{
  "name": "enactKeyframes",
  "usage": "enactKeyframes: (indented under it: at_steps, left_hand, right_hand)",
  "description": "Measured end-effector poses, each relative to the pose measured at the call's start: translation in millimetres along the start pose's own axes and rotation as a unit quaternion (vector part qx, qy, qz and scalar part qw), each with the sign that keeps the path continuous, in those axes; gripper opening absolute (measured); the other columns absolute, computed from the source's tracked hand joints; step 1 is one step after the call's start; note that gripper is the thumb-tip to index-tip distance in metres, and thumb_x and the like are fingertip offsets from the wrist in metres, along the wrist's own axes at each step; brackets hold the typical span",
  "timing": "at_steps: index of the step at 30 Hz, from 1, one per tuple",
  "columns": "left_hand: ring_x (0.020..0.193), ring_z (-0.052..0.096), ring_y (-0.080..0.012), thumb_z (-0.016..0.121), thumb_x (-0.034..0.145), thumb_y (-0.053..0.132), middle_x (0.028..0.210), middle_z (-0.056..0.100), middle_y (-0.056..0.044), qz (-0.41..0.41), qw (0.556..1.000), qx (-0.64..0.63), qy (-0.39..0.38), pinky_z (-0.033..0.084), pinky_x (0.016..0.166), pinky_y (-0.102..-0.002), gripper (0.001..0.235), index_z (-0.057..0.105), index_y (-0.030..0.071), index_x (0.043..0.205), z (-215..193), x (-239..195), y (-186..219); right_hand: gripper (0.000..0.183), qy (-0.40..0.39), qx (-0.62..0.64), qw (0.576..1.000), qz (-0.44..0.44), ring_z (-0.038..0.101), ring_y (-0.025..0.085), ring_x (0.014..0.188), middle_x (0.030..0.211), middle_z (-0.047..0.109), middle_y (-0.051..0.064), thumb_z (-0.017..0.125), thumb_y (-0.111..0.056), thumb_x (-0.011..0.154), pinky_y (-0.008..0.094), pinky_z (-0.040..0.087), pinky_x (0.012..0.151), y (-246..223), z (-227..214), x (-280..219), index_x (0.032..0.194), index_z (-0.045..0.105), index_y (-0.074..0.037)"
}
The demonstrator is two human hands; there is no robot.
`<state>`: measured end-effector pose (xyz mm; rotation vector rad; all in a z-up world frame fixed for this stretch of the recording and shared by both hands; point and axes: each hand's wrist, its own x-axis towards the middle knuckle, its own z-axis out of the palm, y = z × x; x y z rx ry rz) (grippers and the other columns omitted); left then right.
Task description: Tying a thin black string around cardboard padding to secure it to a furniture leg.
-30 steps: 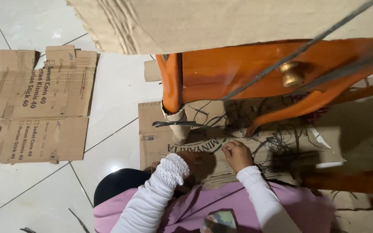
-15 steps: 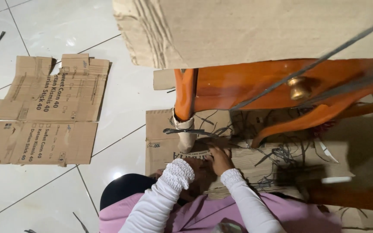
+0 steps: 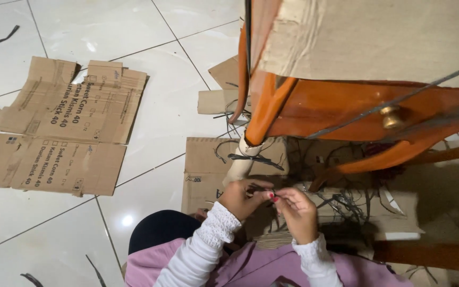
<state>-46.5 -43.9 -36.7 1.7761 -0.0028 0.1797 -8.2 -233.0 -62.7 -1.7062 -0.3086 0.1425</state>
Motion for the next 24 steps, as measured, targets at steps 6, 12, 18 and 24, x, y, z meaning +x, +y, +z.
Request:
enactKeyframes:
  at_steps: [6, 12, 18, 24]
  left_hand:
    - [0.081, 0.077, -0.0110, 0.081, 0.086, 0.018, 0.089, 0.082, 0.001, 0.040, 0.997, 0.035, 0.052, 0.065, 0.076, -0.028, 0.006, 0.083, 0.016, 0.091, -19, -5, -4]
    - [0.078, 0.078, -0.0122, 0.080, 0.085, 0.024, 0.090, 0.082, 0.002, 0.038, 0.987, 0.089, 0.127, 0.064, 0.071, -0.030, 0.007, 0.083, 0.021, 0.091, -45, -1, -8]
    - [0.063, 0.073, -0.0135, 0.072, 0.090, 0.040, 0.085, 0.082, 0.003, -0.013, 0.982, 0.158, 0.103, 0.059, 0.056, -0.031, 0.023, 0.084, 0.021, 0.091, -80, 2, -15]
    - [0.085, 0.076, -0.0204, 0.066, 0.093, 0.033, 0.099, 0.081, 0.001, -0.053, 0.979, 0.138, 0.138, 0.062, 0.073, -0.036, 0.023, 0.078, 0.019, 0.106, -93, 9, -37]
  right_hand:
    - [0.016, 0.012, -0.039, 0.999, 0.032, 0.080, 0.020, 0.080, 0.086, 0.083, 0.015, 0.072, -0.001, 0.088, 0.029, 0.065, 0.077, -14, 18, -19, 0.102, 0.078, 0.005]
    - [0.017, 0.058, -0.078, 0.995, 0.011, 0.063, 0.014, 0.059, 0.062, 0.068, 0.008, 0.076, -0.010, 0.088, 0.029, 0.055, 0.057, -12, 5, -20, 0.096, 0.081, 0.004]
    - [0.017, 0.202, -0.130, 0.971, 0.004, 0.070, 0.017, 0.081, 0.088, 0.078, 0.011, 0.077, -0.008, 0.090, 0.028, 0.059, 0.079, -22, -11, -11, 0.104, 0.079, 0.003]
    - [0.019, 0.220, -0.114, 0.967, -0.053, 0.072, 0.018, 0.086, 0.097, 0.077, 0.014, 0.075, -0.005, 0.092, 0.027, 0.060, 0.083, -14, 2, 10, 0.109, 0.075, 0.005]
